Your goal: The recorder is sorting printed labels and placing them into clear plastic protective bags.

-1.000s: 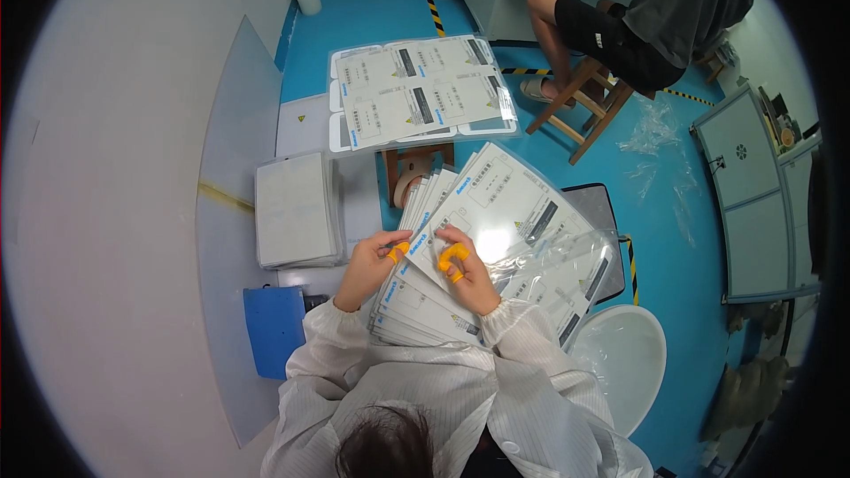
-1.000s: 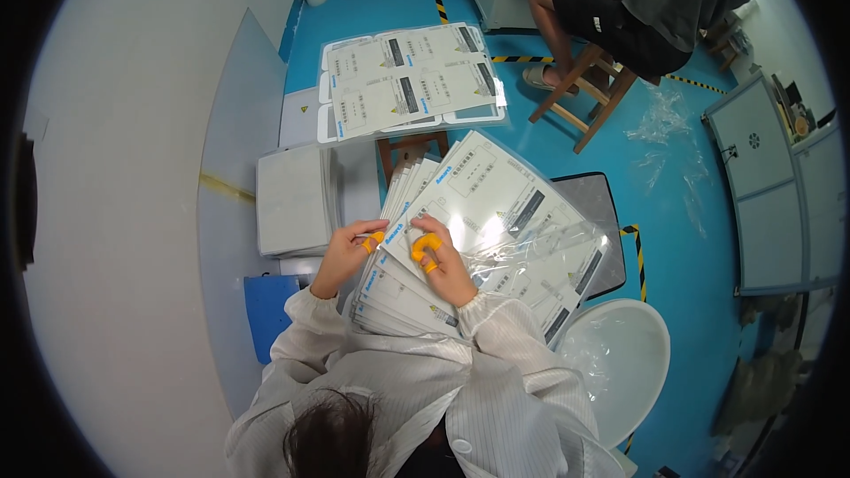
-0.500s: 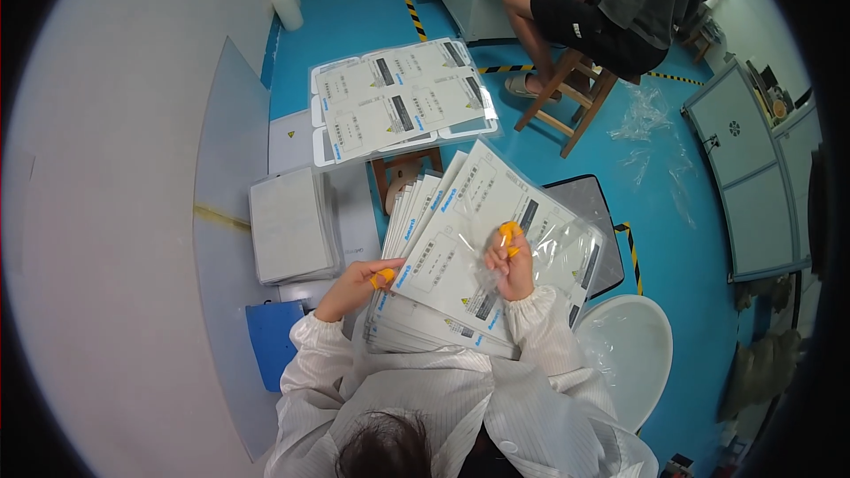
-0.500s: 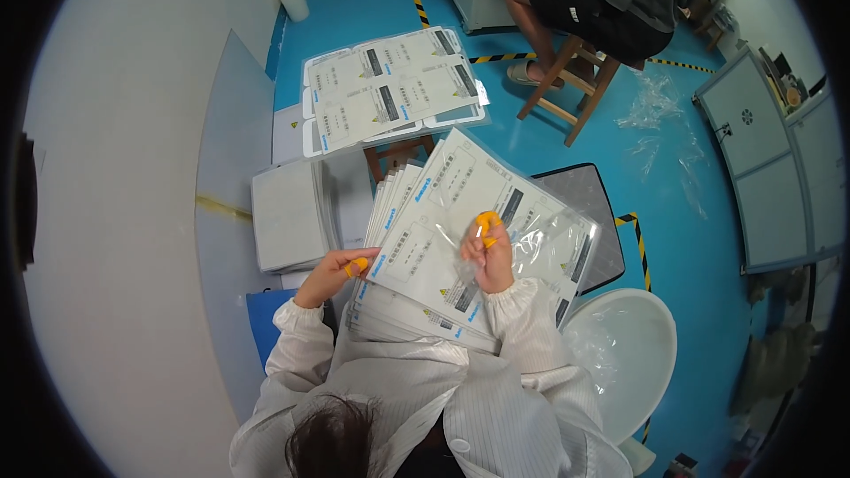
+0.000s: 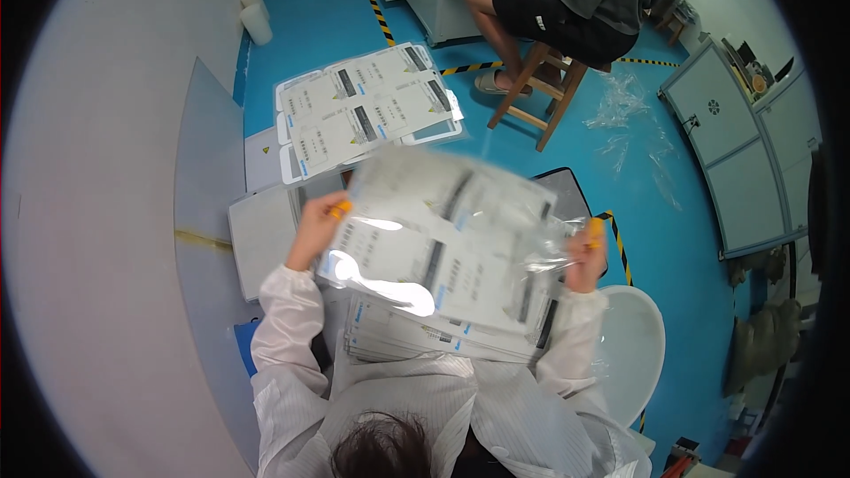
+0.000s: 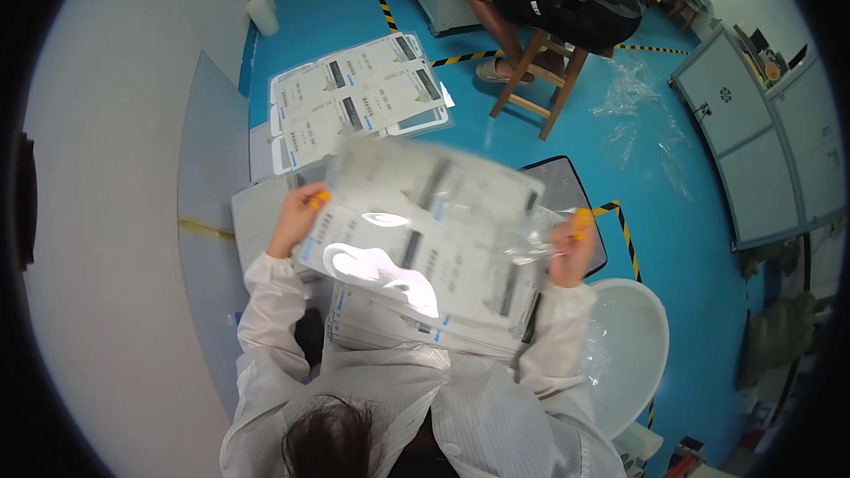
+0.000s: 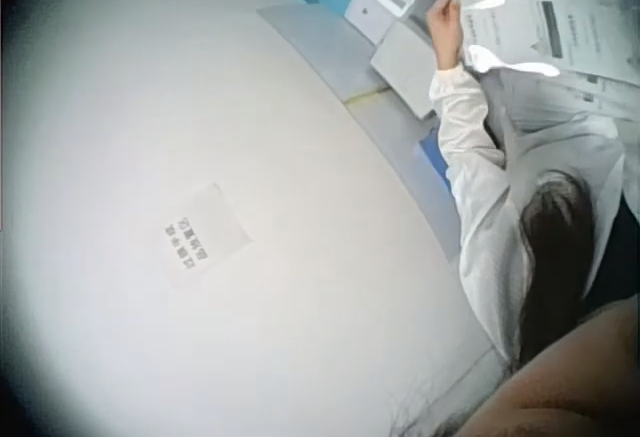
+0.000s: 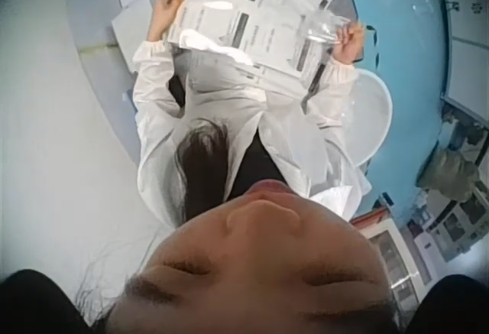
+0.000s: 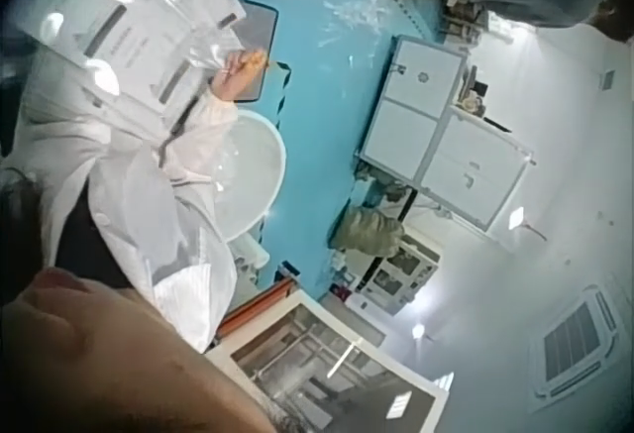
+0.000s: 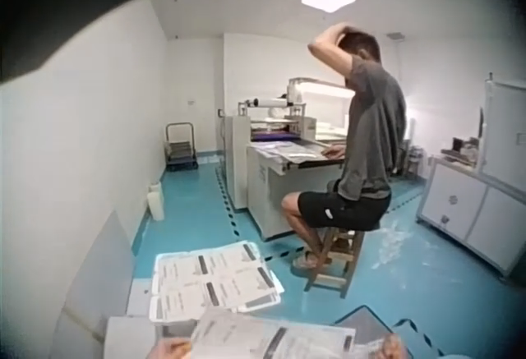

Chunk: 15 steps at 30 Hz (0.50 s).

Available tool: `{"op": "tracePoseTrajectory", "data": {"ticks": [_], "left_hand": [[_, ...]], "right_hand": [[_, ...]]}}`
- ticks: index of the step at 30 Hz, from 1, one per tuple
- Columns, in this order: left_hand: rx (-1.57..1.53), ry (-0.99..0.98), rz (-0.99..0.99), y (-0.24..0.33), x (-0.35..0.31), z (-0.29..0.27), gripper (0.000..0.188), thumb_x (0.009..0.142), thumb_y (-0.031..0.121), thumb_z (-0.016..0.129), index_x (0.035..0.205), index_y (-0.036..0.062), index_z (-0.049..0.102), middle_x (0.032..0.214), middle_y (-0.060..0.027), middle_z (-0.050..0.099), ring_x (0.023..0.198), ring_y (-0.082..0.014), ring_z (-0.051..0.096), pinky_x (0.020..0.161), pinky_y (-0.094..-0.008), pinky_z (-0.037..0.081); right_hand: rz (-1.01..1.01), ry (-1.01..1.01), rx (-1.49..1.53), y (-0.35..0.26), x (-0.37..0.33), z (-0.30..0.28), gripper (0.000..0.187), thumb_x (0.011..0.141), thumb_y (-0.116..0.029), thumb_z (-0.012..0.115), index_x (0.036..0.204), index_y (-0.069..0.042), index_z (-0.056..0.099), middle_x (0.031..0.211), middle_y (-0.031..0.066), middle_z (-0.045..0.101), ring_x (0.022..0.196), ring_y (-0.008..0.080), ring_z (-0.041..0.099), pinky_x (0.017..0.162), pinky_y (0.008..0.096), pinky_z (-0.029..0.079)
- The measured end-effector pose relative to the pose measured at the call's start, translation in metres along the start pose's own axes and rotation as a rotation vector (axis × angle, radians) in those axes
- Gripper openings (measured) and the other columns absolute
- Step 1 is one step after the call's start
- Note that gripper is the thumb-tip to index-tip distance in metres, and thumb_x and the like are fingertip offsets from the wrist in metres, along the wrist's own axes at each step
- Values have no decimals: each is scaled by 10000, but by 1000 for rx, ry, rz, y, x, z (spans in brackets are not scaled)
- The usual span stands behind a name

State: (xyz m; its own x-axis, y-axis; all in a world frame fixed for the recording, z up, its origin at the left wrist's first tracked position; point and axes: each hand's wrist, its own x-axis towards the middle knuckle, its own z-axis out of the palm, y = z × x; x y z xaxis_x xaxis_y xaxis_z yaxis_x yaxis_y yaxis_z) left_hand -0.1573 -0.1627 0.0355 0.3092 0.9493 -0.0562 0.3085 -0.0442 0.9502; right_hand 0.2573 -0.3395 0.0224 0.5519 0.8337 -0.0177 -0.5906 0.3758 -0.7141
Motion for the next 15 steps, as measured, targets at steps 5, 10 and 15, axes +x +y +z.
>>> {"op": "tracePoseTrajectory", "data": {"ticks": [5,10,15], "left_hand": [[-219,291,-152,-31,66,-74,253,868,19,480,1097,-25,578,924,-64,636,767,-96,583,682,-212,465],[-628,403,-116,-51,132,-80,293,865,-8,462,1148,-34,534,944,-95,614,792,-128,589,674,-222,468],[-457,533,-123,-81,182,-82,279,853,0,489,1120,-52,552,924,-114,618,777,-152,588,660,-245,463]], "right_hand": [[-399,86,227,-141,20,-173,182,921,-87,425,745,-41,427,652,23,382,463,79,266,421,214,240],[-558,146,25,-197,-12,-189,191,934,-130,425,775,-25,421,671,29,407,443,79,268,421,212,255],[-527,14,24,-193,-25,-128,203,957,-168,387,809,-31,415,682,27,408,443,61,279,394,189,261]]}}
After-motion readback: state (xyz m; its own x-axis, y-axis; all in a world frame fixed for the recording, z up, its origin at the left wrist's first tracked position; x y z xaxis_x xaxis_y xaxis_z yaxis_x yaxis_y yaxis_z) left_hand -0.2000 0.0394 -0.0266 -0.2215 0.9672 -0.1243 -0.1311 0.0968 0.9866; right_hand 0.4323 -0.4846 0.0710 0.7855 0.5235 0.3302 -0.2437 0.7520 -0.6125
